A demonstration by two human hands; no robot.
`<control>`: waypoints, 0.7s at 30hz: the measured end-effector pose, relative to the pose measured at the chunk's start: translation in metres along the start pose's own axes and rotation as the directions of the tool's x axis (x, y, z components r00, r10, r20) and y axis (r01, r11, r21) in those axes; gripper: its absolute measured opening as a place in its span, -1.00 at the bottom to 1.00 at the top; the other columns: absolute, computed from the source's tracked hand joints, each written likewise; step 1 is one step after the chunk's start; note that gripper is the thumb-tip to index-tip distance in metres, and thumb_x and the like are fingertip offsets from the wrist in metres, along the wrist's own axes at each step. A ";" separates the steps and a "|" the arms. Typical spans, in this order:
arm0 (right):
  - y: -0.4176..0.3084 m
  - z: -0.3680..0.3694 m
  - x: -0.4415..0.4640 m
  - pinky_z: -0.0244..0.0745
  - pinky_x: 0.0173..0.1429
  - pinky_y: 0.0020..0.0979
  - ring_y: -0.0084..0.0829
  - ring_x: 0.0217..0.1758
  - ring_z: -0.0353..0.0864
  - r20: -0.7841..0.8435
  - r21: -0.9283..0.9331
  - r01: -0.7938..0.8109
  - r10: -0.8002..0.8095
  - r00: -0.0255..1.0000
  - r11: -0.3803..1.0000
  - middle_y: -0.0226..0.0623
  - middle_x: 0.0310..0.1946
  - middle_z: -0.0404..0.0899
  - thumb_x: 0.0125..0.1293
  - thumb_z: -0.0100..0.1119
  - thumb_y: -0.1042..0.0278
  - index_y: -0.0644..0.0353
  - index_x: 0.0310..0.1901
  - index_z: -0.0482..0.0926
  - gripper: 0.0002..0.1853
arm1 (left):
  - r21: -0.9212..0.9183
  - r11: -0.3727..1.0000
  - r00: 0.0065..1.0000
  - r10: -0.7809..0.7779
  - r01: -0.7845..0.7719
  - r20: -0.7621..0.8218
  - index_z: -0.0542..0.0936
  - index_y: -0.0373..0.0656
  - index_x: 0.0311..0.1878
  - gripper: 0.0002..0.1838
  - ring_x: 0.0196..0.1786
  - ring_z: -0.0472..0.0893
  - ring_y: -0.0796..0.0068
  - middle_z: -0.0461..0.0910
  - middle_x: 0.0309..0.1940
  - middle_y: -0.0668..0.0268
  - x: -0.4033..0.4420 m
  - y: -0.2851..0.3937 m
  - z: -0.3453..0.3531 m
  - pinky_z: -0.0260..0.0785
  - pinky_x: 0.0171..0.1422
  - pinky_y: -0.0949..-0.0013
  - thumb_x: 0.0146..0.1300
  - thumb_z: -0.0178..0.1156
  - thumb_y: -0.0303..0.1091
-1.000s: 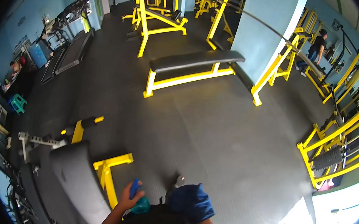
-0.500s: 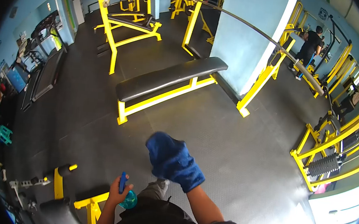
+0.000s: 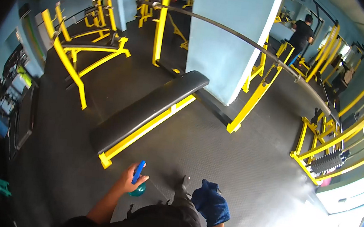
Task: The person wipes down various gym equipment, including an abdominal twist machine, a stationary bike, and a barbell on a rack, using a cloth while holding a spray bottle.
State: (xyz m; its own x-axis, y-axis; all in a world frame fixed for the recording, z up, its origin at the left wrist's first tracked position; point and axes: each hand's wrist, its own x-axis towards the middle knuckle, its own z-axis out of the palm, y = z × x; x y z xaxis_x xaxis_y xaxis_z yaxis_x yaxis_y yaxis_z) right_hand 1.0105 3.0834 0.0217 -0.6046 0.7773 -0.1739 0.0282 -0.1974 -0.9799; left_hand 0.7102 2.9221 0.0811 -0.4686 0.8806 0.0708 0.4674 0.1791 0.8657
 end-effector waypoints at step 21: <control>-0.213 -0.155 0.367 0.51 -0.53 -0.45 -0.44 -0.46 0.64 -0.751 0.088 0.504 -0.276 0.600 0.859 -0.27 -0.41 0.62 0.41 0.05 0.25 0.20 -0.20 0.54 -0.81 | -0.007 0.988 0.945 0.150 -0.155 0.290 0.41 -0.27 0.23 -0.43 0.01 0.59 0.37 0.55 0.06 0.13 0.391 -0.024 0.052 0.43 0.08 0.32 0.17 0.35 -0.34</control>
State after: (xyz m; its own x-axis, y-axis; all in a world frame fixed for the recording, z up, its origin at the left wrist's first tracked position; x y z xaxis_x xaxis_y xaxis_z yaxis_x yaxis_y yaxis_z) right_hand 0.9055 3.5034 0.1513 0.2277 0.9693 0.0925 -0.3505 0.1702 -0.9210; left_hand 0.5546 3.2852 0.0619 -0.1556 0.9864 0.0537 0.5291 0.0373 0.8477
